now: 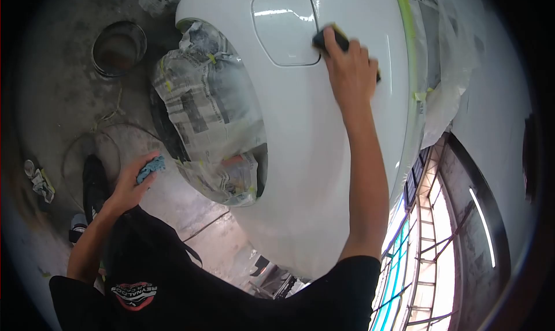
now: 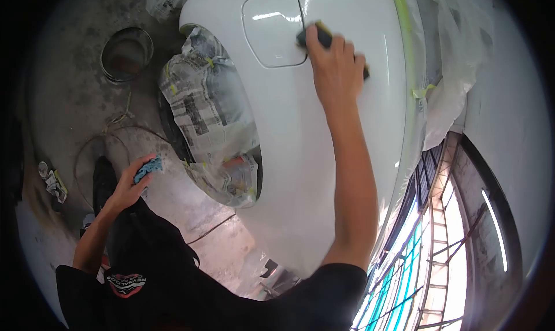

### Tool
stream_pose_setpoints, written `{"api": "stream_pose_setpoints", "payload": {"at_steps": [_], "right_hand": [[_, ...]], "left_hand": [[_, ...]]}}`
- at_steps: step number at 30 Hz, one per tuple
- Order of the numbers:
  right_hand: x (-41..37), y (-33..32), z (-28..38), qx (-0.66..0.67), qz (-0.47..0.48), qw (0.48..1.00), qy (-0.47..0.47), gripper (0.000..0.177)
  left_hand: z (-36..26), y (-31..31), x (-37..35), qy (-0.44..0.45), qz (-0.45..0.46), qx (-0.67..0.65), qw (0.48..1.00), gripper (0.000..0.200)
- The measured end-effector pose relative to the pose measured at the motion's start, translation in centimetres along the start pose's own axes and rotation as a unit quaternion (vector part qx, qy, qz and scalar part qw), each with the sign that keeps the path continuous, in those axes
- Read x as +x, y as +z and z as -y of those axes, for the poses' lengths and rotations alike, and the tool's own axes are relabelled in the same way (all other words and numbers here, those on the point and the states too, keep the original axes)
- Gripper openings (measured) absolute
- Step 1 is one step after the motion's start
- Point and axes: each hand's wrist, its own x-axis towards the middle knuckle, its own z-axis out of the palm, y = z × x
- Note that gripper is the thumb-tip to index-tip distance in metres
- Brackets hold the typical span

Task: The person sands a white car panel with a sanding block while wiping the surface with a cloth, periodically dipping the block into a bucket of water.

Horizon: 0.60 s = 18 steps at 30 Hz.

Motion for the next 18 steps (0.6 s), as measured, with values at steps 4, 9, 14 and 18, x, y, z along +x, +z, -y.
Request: {"api": "stream_pose_setpoints", "payload": {"at_steps": [4, 9, 14, 18], "right_hand": [[4.5, 2.5, 0.6, -0.019, -0.039, 0.999, 0.011, 0.052], [-2.4, -0.3, 0.8, -0.007, 0.016, 0.999, 0.036, 0.048], [8.8, 3.4, 0.7, -0.039, -0.041, 0.998, 0.014, 0.044], [11.8, 4.9, 1.3, -0.042, -0.066, 0.996, 0.050, 0.047]], "left_hand": [[-1.8, 0.3, 1.2, -0.019, 0.019, -0.033, 0.999, 0.049], [-1.6, -1.8, 0.0, -0.093, -0.001, -0.094, 0.991, 0.049], [0.6, -3.1, 0.4, 0.011, -0.041, 0.005, 0.999, 0.047], [-0.9, -2.9, 1.3, 0.013, -0.038, 0.008, 0.999, 0.047]]}}
